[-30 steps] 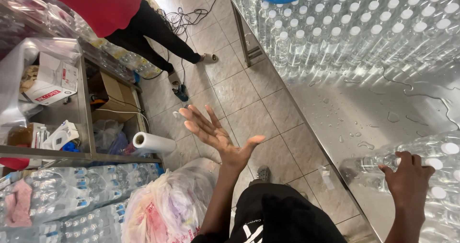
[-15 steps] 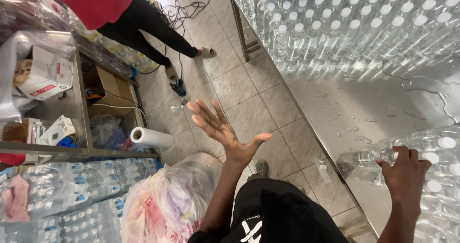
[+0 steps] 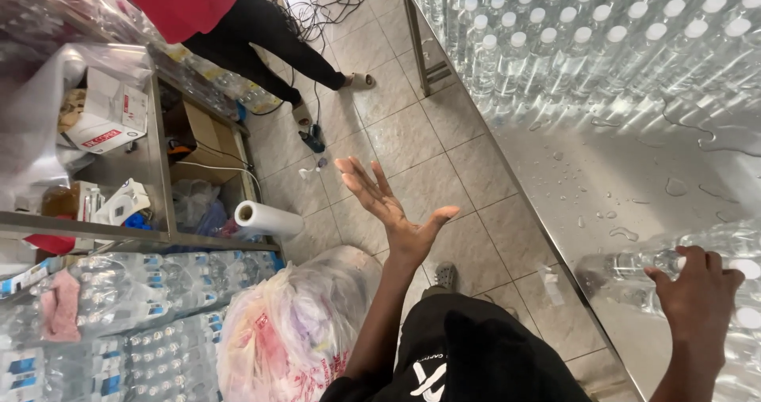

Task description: Manually placing and screwing plastic caps onto water bottles at a production station.

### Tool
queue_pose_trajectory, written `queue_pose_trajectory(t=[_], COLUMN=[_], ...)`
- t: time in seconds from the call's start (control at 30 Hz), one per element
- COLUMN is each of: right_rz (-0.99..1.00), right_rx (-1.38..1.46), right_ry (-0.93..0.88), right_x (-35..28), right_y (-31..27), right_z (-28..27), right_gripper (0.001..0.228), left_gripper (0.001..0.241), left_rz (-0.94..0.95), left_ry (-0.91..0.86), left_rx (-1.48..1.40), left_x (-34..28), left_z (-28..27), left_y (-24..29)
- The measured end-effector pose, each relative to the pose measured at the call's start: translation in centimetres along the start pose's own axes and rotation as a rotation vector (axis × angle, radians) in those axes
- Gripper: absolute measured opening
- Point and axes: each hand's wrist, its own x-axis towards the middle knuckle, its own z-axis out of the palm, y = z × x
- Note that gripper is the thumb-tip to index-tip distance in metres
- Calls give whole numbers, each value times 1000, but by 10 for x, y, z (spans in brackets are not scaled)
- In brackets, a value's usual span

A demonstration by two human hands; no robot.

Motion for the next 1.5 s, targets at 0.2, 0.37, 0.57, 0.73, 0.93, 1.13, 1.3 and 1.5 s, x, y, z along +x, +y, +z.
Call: queue_pose_trajectory(t=[0.2,0.37,0.57,0.73,0.93,1.13,1.3,1.5], right_rz=[-19,-15,-13,-76,-40,-167,-20,142], right_rx=[16,42,128,103,176,116,298,615], right_ry=[7,-19,-20,7,-128,37,30,10], right_x=[-1,-2,-13,-9,-10,-25,-30,-22], right_y=[-4,-9,-37,-21,-27,-19,-50,-95], right_z=[-3,-9,-40,-23,-31,-14,-39,-67], right_gripper=[70,69,84,85,70,82,107,116], left_gripper=[145,145,144,144,143,158,151,132], left_rz=[-22,-34,-61,-86,-112,-147,-473,-658], left_ry=[-19,-53,-82,-99,-133,-240,-606,-1273], left_rx=[-23,-33,-52,-63,-70,-122,-220,-286], left_x=[-4,-11,-21,-29,-43,-50,-49,-67], left_z=[2,10,24,38,41,39,89,157], left_y=[2,7,16,29,36,11,-9,-30])
